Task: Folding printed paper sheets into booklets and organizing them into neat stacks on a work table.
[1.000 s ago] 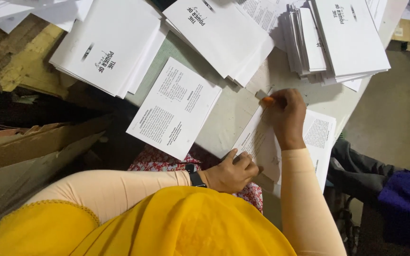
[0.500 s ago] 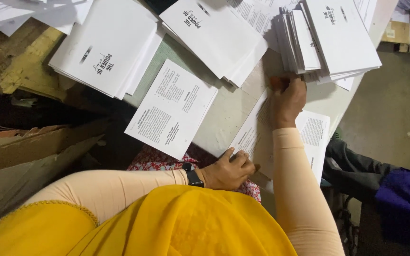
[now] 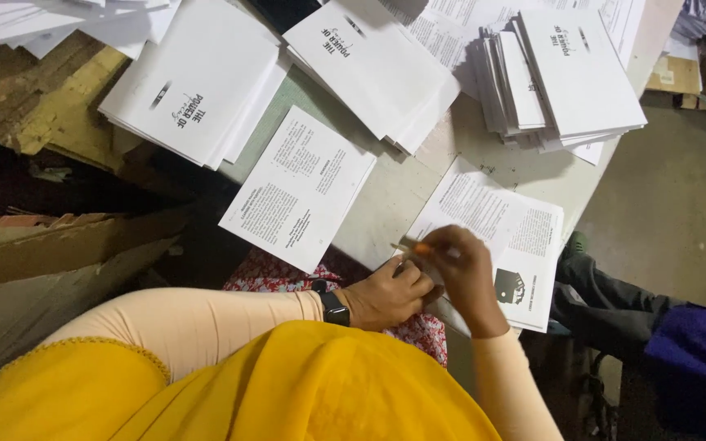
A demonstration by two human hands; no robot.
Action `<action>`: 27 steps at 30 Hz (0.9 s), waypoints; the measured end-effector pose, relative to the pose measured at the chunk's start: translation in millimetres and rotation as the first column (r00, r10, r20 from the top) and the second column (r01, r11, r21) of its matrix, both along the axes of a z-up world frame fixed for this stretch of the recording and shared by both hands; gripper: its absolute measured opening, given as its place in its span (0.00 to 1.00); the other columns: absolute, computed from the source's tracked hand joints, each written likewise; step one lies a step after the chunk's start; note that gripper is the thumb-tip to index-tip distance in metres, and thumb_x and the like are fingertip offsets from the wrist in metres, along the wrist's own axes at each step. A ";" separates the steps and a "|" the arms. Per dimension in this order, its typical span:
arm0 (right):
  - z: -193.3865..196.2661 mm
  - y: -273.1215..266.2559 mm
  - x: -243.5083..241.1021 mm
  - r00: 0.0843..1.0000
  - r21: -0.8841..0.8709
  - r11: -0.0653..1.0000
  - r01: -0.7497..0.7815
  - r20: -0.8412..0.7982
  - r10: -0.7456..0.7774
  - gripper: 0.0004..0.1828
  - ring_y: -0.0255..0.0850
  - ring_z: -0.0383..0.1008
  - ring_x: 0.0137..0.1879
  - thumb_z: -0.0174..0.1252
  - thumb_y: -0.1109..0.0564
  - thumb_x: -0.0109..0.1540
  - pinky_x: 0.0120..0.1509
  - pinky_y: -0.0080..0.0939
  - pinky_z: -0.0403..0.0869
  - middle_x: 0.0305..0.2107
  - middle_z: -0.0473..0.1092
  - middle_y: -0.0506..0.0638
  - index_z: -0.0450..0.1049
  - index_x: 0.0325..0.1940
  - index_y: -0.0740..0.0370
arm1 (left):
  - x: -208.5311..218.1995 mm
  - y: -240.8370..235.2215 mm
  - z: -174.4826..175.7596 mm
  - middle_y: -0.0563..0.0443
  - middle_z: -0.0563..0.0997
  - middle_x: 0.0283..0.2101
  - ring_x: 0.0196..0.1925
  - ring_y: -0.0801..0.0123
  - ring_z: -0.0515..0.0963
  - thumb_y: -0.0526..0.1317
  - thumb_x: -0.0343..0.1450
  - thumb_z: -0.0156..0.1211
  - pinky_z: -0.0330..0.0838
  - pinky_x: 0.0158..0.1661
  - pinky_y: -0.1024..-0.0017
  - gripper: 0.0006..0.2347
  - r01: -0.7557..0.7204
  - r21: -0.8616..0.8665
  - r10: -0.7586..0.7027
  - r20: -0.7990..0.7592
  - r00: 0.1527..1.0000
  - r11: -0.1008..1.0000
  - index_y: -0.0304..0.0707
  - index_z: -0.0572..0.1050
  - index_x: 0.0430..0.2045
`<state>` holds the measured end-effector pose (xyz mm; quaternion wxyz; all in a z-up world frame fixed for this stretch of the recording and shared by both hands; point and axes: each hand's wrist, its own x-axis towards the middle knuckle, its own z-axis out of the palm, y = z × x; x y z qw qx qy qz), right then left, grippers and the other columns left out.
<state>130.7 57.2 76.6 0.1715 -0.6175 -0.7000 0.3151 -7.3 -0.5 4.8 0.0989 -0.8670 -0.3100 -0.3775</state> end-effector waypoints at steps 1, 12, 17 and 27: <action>1.3 4.7 -3.4 1.000 0.004 1.000 0.003 -0.002 -0.003 0.08 0.40 0.76 0.38 0.67 0.60 0.53 0.51 0.40 0.72 0.26 0.75 0.41 0.79 0.34 0.47 | 0.1 3.7 0.6 0.39 0.70 0.35 0.38 0.44 0.75 0.36 0.69 0.49 0.71 0.43 0.45 0.07 0.003 0.004 -0.003 -0.002 1.000 1.000 0.36 0.72 0.21; -17.7 93.8 7.4 0.941 0.319 0.947 0.043 0.307 -0.146 0.10 0.51 0.71 0.38 0.66 0.52 0.59 0.48 0.53 0.68 0.26 0.70 0.50 0.72 0.34 0.57 | -10.0 0.9 30.4 0.44 0.71 0.33 0.38 0.53 0.76 0.39 0.74 0.48 0.75 0.43 0.60 0.08 -0.125 0.020 0.126 -0.061 0.990 0.992 0.37 0.74 0.29; -42.7 122.4 12.6 0.942 0.452 0.878 0.157 0.198 -0.271 0.08 0.49 0.71 0.39 0.63 0.53 0.59 0.49 0.52 0.70 0.27 0.69 0.48 0.70 0.34 0.54 | -6.5 4.3 17.0 0.44 0.70 0.31 0.37 0.51 0.75 0.39 0.75 0.48 0.75 0.43 0.59 0.08 -0.086 0.021 0.087 -0.018 0.996 0.996 0.36 0.75 0.34; -14.8 50.2 11.8 0.944 0.767 0.636 0.088 0.141 -0.299 0.06 0.45 0.72 0.31 0.58 0.54 0.64 0.27 0.44 0.65 0.33 0.70 0.49 0.74 0.41 0.58 | -31.6 19.0 34.4 0.39 0.73 0.33 0.36 0.54 0.70 0.25 0.66 0.51 0.69 0.31 0.60 0.07 0.240 -0.515 -0.243 0.063 0.968 0.823 0.27 0.73 0.35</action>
